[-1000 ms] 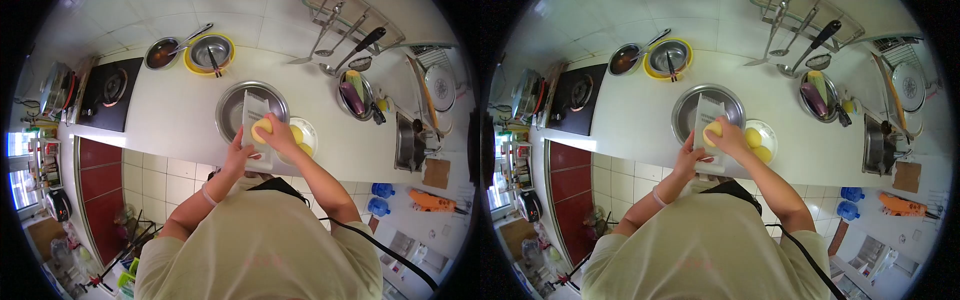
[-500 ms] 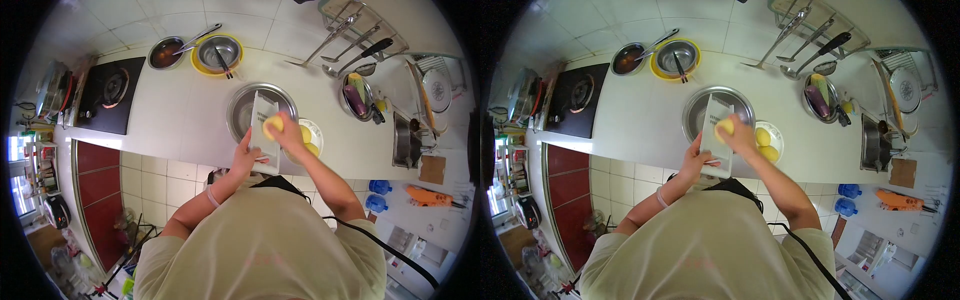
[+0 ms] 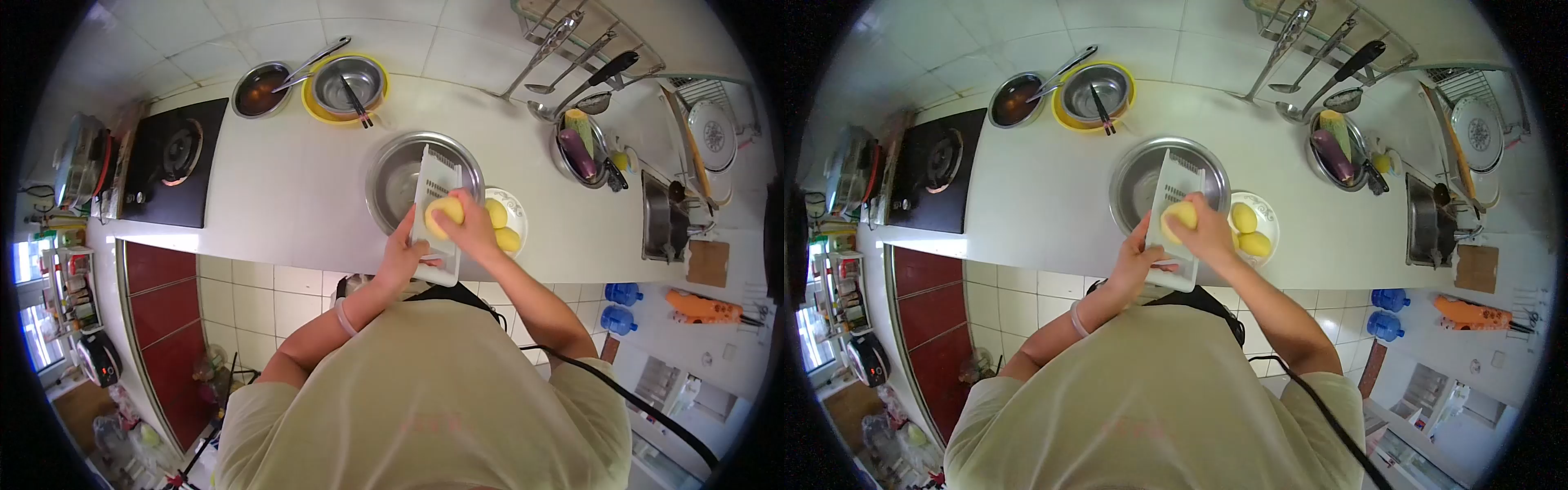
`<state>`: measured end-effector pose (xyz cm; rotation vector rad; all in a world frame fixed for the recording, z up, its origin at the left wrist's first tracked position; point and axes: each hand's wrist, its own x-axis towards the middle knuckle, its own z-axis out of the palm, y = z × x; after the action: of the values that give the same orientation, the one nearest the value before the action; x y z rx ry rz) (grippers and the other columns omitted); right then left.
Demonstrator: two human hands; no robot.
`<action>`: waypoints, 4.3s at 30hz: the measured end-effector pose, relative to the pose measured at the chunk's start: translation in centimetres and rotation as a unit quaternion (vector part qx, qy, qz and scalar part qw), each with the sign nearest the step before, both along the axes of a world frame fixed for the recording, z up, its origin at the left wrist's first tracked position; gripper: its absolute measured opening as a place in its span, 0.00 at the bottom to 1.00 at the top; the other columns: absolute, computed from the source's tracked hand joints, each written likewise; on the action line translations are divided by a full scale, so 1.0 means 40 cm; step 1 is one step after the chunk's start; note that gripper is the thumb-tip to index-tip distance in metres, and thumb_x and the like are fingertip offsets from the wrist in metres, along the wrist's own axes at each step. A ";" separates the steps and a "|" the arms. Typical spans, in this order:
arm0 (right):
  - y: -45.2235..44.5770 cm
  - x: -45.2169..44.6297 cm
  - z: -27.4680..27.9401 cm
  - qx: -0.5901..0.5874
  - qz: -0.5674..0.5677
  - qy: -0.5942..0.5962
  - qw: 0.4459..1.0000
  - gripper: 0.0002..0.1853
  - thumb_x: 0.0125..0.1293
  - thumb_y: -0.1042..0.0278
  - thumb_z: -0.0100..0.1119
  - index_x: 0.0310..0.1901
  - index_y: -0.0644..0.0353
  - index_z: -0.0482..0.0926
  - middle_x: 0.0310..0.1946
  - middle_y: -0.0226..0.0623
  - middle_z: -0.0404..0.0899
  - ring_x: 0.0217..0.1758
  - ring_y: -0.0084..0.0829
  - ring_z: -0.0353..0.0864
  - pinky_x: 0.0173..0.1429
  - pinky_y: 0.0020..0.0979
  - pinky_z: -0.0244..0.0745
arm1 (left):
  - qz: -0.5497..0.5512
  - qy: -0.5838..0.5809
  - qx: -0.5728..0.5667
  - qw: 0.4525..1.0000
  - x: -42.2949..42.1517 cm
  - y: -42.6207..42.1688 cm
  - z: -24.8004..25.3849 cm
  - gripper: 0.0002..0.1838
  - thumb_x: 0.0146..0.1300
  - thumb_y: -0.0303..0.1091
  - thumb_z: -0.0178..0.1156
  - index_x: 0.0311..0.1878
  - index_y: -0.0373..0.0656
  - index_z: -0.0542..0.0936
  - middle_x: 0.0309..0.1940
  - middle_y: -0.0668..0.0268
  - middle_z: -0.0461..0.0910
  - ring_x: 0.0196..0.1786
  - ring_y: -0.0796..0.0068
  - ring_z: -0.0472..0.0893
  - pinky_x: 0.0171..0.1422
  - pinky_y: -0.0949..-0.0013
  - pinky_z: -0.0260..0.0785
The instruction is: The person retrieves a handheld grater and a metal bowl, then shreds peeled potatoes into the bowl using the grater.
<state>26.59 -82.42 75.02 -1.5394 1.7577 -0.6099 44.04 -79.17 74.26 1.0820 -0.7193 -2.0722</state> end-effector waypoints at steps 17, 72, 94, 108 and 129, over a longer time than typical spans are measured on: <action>-0.001 -0.005 0.000 0.003 -0.036 -0.006 0.999 0.29 0.60 0.45 0.60 0.54 0.60 0.70 0.38 0.49 0.83 0.43 0.47 0.84 0.46 0.43 0.76 | -0.036 -0.073 -0.058 0.995 -0.006 0.015 -0.019 0.37 0.66 0.20 0.47 0.77 0.49 0.49 0.61 0.66 0.71 0.53 0.76 0.77 0.53 0.69 0.78; -0.023 -0.035 -0.007 0.002 -0.036 0.018 0.999 0.29 0.59 0.43 0.62 0.51 0.58 0.72 0.37 0.49 0.83 0.40 0.49 0.84 0.47 0.42 0.77 | -0.004 -0.032 -0.024 0.999 0.001 -0.002 0.001 0.39 0.63 0.18 0.48 0.77 0.48 0.49 0.58 0.66 0.72 0.49 0.76 0.78 0.47 0.70 0.80; -0.095 -0.044 -0.037 -0.034 -0.017 0.015 0.999 0.29 0.61 0.44 0.60 0.53 0.59 0.71 0.34 0.48 0.82 0.37 0.47 0.84 0.43 0.41 0.77 | -0.020 -0.009 -0.034 0.999 -0.007 0.018 0.001 0.38 0.63 0.16 0.45 0.76 0.48 0.50 0.62 0.62 0.71 0.51 0.70 0.80 0.54 0.64 0.79; -0.005 0.002 0.017 0.005 0.069 0.021 0.997 0.31 0.61 0.39 0.57 0.55 0.56 0.70 0.42 0.47 0.82 0.44 0.51 0.83 0.49 0.44 0.76 | -0.002 0.004 -0.002 1.000 0.015 0.007 -0.005 0.40 0.62 0.17 0.47 0.77 0.46 0.47 0.63 0.62 0.70 0.53 0.71 0.79 0.51 0.68 0.80; -0.194 -0.099 -0.039 -0.016 -0.126 0.095 0.987 0.30 0.61 0.39 0.56 0.54 0.57 0.71 0.37 0.49 0.83 0.40 0.50 0.84 0.45 0.43 0.77 | -0.029 -0.003 -0.060 0.998 -0.001 0.034 0.023 0.39 0.62 0.16 0.47 0.77 0.47 0.50 0.61 0.63 0.72 0.51 0.72 0.80 0.52 0.67 0.80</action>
<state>22.64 -90.17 73.45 -1.4481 2.1174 -0.6332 44.00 -77.81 75.19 1.0126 -0.8765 -2.0469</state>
